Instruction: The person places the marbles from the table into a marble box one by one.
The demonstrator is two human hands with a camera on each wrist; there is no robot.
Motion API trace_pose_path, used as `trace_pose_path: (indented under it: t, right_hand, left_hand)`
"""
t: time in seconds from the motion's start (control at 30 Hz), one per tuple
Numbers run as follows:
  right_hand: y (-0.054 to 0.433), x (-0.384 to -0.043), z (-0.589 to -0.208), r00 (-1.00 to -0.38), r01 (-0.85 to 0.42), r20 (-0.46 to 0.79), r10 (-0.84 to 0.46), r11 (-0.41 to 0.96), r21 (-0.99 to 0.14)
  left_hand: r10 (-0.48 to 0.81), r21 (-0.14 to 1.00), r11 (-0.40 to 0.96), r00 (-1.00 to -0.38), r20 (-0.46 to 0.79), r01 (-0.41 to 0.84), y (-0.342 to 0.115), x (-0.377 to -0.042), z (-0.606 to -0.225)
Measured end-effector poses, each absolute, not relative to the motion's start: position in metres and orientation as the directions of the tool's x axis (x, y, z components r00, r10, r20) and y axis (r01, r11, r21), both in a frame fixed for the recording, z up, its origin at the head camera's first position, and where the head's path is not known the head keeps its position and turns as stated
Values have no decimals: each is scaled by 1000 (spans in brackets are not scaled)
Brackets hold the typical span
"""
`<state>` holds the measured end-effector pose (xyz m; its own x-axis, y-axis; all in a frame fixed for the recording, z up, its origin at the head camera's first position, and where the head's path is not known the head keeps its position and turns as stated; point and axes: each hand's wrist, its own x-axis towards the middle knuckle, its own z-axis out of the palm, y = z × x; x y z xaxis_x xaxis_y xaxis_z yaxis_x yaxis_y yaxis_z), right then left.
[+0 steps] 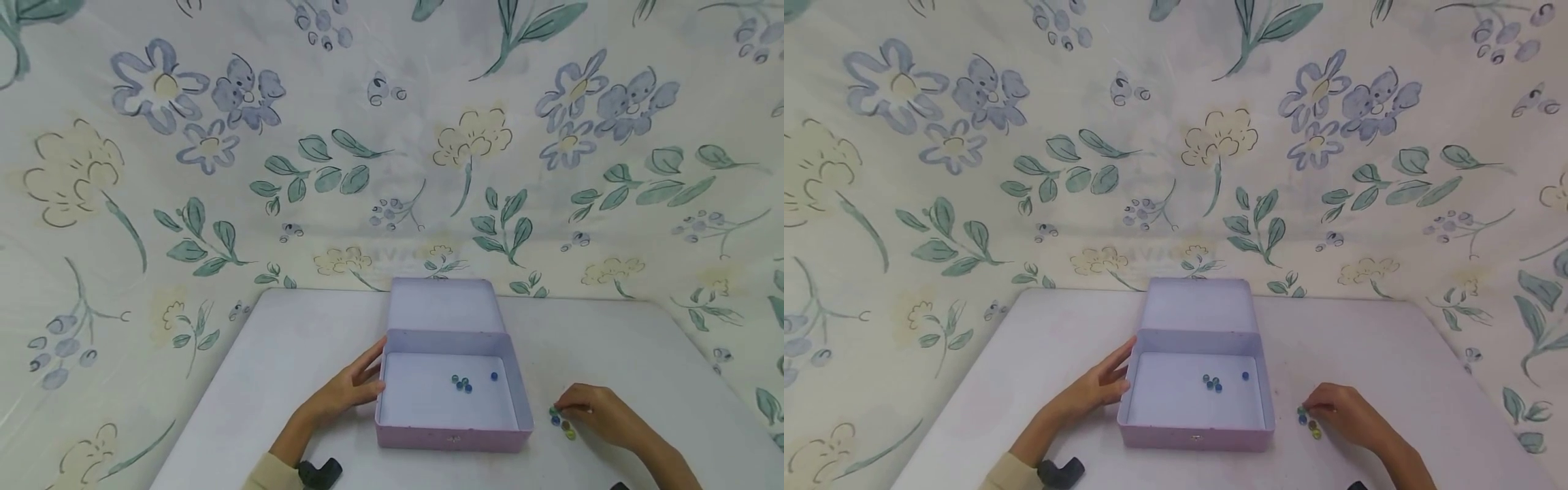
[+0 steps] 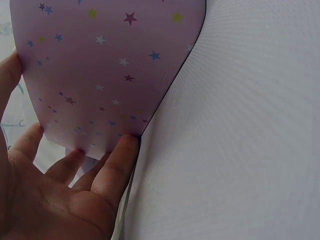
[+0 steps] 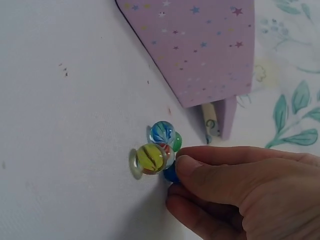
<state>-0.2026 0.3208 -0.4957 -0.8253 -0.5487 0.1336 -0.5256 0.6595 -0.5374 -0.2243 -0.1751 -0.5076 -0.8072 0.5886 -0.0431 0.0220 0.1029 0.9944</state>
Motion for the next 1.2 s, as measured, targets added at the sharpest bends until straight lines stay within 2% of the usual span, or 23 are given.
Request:
trace_pose_path:
  t: [0.17,0.37,0.57,0.8,0.97,1.2]
  right_hand:
    - [322,-200,-494,-843,-516,167,-512,681,-519]
    - [328,-197,-488,-841,-524,219,-495,641,-562]
    - [324,-204,-471,-801,-584,292,-523,573,-575]
    - [297,-226,-434,-744,-660,371,-557,519,-544]
    - [266,-243,-415,-713,-679,342,-612,483,-552]
    - [218,-257,-409,-660,-709,274,-699,460,-535]
  left_hand:
    - [581,996,93,-812,-54,0,-174,-223,-507]
    - [590,996,87,-806,-53,-2,-175,-220,-509]
    - [577,994,110,-815,-55,11,-177,-218,-506]
    - [565,989,138,-824,-42,45,-177,-227,-499]
    - [575,993,118,-817,-49,23,-177,-228,-501]
    - [585,995,103,-809,-52,11,-176,-225,-507]
